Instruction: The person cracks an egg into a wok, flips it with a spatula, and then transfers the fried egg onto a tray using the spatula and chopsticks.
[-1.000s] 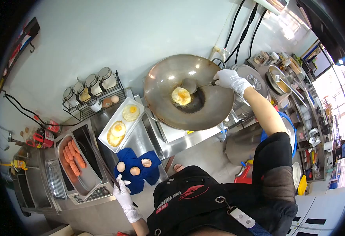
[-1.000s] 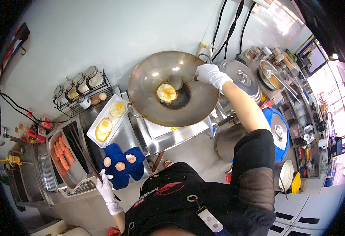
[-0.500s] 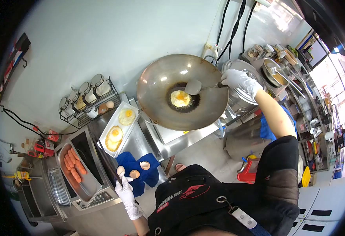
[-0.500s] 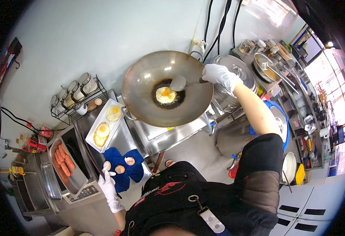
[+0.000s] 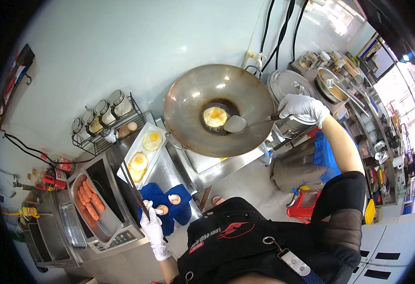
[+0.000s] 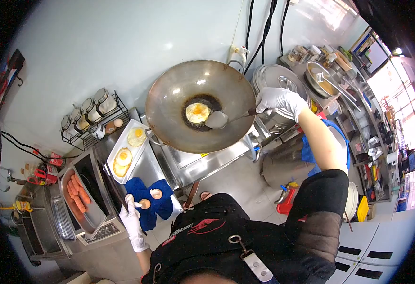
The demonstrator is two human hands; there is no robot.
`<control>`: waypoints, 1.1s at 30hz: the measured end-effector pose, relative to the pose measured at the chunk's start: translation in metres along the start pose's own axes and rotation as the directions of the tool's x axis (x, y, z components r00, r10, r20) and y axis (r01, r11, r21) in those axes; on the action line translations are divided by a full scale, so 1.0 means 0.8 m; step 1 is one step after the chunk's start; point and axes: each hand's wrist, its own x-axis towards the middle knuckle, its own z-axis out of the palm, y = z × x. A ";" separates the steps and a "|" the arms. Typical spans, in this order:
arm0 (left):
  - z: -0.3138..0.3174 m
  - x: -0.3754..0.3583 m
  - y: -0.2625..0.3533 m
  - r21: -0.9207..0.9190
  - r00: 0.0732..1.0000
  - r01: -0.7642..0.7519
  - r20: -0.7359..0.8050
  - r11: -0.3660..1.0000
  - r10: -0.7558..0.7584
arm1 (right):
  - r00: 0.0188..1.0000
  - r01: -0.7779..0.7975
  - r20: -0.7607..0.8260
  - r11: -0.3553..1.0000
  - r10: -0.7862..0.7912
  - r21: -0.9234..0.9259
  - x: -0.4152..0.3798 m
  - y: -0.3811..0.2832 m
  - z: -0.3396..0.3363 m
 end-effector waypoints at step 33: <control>-0.021 -0.004 -0.014 0.019 0.999 -0.025 -0.046 1.000 0.025 | 0.998 -0.009 0.050 0.951 0.026 -0.310 0.044 -0.053 0.022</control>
